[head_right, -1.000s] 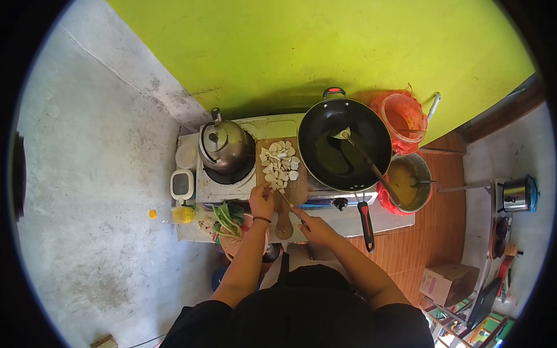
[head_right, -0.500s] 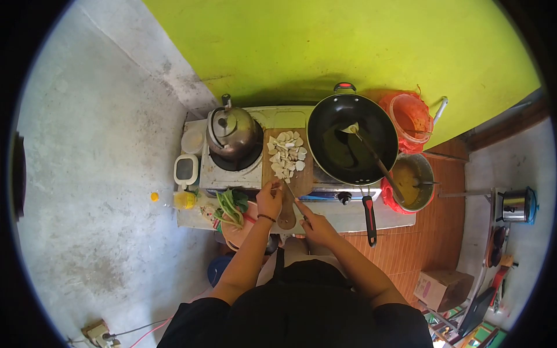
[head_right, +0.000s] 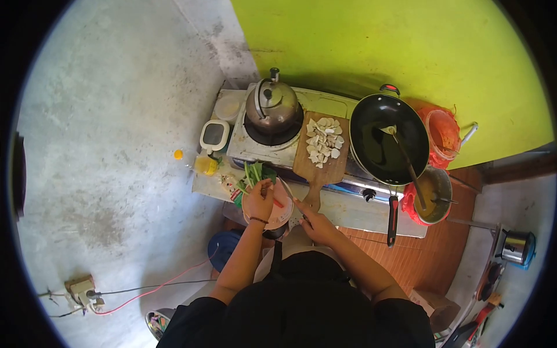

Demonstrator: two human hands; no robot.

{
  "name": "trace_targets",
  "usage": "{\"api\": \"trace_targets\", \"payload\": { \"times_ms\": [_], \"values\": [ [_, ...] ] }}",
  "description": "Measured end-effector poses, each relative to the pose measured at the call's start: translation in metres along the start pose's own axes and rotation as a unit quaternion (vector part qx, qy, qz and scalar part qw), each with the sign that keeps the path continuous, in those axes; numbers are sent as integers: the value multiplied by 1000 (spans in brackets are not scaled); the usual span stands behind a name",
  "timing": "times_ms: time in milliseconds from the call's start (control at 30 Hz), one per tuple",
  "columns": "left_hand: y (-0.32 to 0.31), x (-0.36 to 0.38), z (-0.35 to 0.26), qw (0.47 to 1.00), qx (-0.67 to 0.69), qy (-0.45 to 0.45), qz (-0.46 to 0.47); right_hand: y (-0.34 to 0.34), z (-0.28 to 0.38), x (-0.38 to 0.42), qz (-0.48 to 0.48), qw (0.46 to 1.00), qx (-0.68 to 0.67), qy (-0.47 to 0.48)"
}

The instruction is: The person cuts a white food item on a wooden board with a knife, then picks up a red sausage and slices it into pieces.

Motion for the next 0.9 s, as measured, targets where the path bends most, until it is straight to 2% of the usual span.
{"api": "trace_targets", "payload": {
  "times_ms": [167,200,267,300,367,433,500,600,733,800,867,900],
  "values": [
    [29,15,32,998,-65,3,-11,-13,13,-5,51,998,11,-33],
    [33,17,34,997,-77,4,-9,-18,11,-6,40,999,5,-10],
    [38,23,37,994,-91,38,40,-26,5,-8,16,999,-8,33],
    [39,24,36,992,-97,54,66,-28,5,-8,18,1000,-4,23],
    [32,32,67,972,-194,-24,131,-30,7,-8,20,1000,4,2],
    [27,29,64,945,-240,4,224,-32,7,-9,15,1000,9,-13],
    [17,27,58,900,-231,140,342,-33,7,-8,17,999,7,-32],
    [-1,28,68,850,-384,30,360,-33,8,-7,18,999,-5,-49],
    [-17,18,72,799,-408,32,442,-37,4,-5,-8,999,-15,-34],
    [-21,15,60,736,-489,7,468,-40,3,-5,-25,999,-24,-18],
    [-26,26,106,719,-542,-81,428,-44,-1,-5,-50,998,-33,8],
    [-28,26,123,713,-548,-108,424,-43,0,-4,-36,999,-31,-15]
  ]
}}
Point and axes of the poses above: each hand's wrist, its own x-axis away from the middle knuckle, its own y-axis out of the back of the hand, z = x × y, the point moved 1 cm from there along -x, towards the middle knuckle, and after that the axes turned 10 degrees about -y, right-handed, at the moved point
